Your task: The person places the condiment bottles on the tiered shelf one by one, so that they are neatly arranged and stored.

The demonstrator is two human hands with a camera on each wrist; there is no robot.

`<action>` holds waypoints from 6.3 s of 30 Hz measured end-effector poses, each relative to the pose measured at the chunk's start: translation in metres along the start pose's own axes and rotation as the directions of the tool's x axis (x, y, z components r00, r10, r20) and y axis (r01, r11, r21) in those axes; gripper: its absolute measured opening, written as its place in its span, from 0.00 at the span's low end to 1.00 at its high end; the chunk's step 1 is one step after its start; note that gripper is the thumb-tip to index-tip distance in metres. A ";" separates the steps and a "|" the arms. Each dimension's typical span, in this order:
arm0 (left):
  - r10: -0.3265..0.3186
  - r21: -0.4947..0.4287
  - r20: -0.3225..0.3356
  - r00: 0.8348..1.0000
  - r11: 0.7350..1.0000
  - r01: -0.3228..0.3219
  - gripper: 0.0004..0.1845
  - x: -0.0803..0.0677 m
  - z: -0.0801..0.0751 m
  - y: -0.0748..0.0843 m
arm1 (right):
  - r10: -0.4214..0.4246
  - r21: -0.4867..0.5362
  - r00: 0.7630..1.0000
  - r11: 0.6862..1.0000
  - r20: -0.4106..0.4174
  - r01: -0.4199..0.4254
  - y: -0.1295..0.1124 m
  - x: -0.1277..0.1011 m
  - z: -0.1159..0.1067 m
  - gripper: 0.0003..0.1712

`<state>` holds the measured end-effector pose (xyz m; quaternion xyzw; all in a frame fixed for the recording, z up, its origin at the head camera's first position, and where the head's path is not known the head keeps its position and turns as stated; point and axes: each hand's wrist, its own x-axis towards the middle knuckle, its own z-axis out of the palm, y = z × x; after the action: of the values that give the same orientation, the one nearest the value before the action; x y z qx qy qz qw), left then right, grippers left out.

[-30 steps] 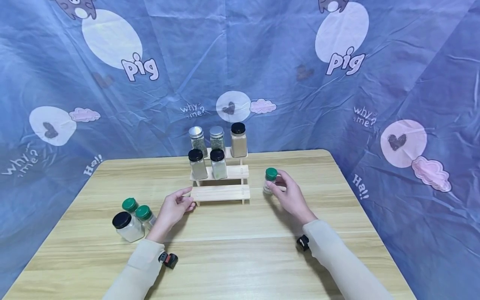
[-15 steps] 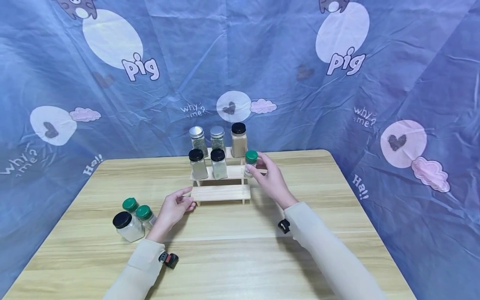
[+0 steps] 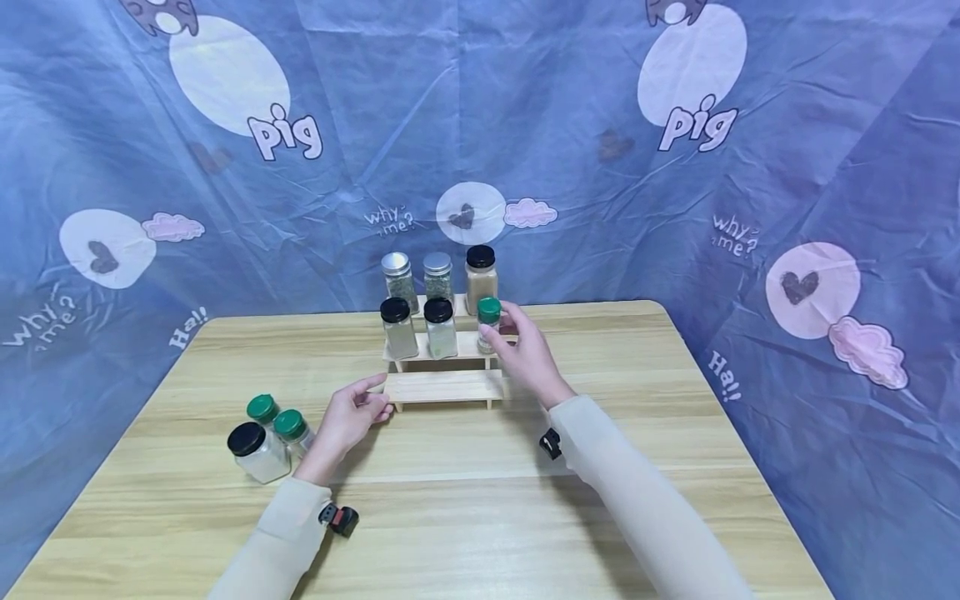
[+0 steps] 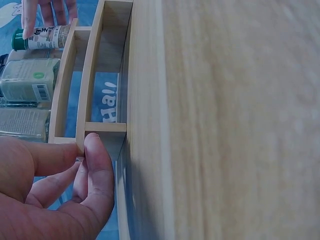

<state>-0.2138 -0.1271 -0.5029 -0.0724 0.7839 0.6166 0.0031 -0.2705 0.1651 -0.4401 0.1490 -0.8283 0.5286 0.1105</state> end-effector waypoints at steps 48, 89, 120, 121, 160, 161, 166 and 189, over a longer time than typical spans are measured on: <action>0.038 0.011 0.039 0.999 0.999 -0.038 0.25 0.001 -0.001 -0.003 | 0.203 -0.020 0.960 0.979 0.196 -0.203 0.053 -0.052 0.014 0.25; 0.292 0.395 -0.197 0.936 0.897 -0.196 0.41 -0.107 -0.161 -0.031 | 0.222 -0.063 0.951 0.975 0.214 -0.214 0.061 -0.052 0.011 0.26; 0.354 0.335 -0.073 0.932 0.889 -0.312 0.23 -0.108 -0.158 -0.052 | 0.229 -0.046 0.949 0.973 0.217 -0.225 0.058 -0.055 0.012 0.25; 0.354 0.340 -0.066 0.933 0.887 -0.313 0.23 -0.109 -0.158 -0.050 | 0.234 -0.045 0.948 0.972 0.214 -0.229 0.058 -0.055 0.012 0.25; 0.436 0.030 0.279 0.856 0.887 -0.462 0.23 -0.017 0.058 0.057 | 0.228 -0.063 0.954 0.974 0.193 -0.219 0.061 -0.056 0.012 0.25; 0.435 0.031 0.273 0.858 0.887 -0.460 0.23 -0.015 0.062 0.058 | 0.230 -0.065 0.954 0.973 0.193 -0.222 0.061 -0.056 0.013 0.25; 0.420 0.041 0.270 0.867 0.894 -0.446 0.23 -0.007 0.078 0.060 | 0.228 -0.062 0.954 0.973 0.196 -0.220 0.060 -0.057 0.014 0.24; 0.394 -0.018 0.234 0.889 0.916 -0.401 0.24 0.006 0.100 0.057 | 0.239 -0.054 0.954 0.971 0.182 -0.233 0.059 -0.058 0.013 0.25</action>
<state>-0.2344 -0.0184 -0.4727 0.1621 0.7858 0.5961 -0.0303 -0.2383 0.1842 -0.5152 0.0963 -0.8551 0.5086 -0.0292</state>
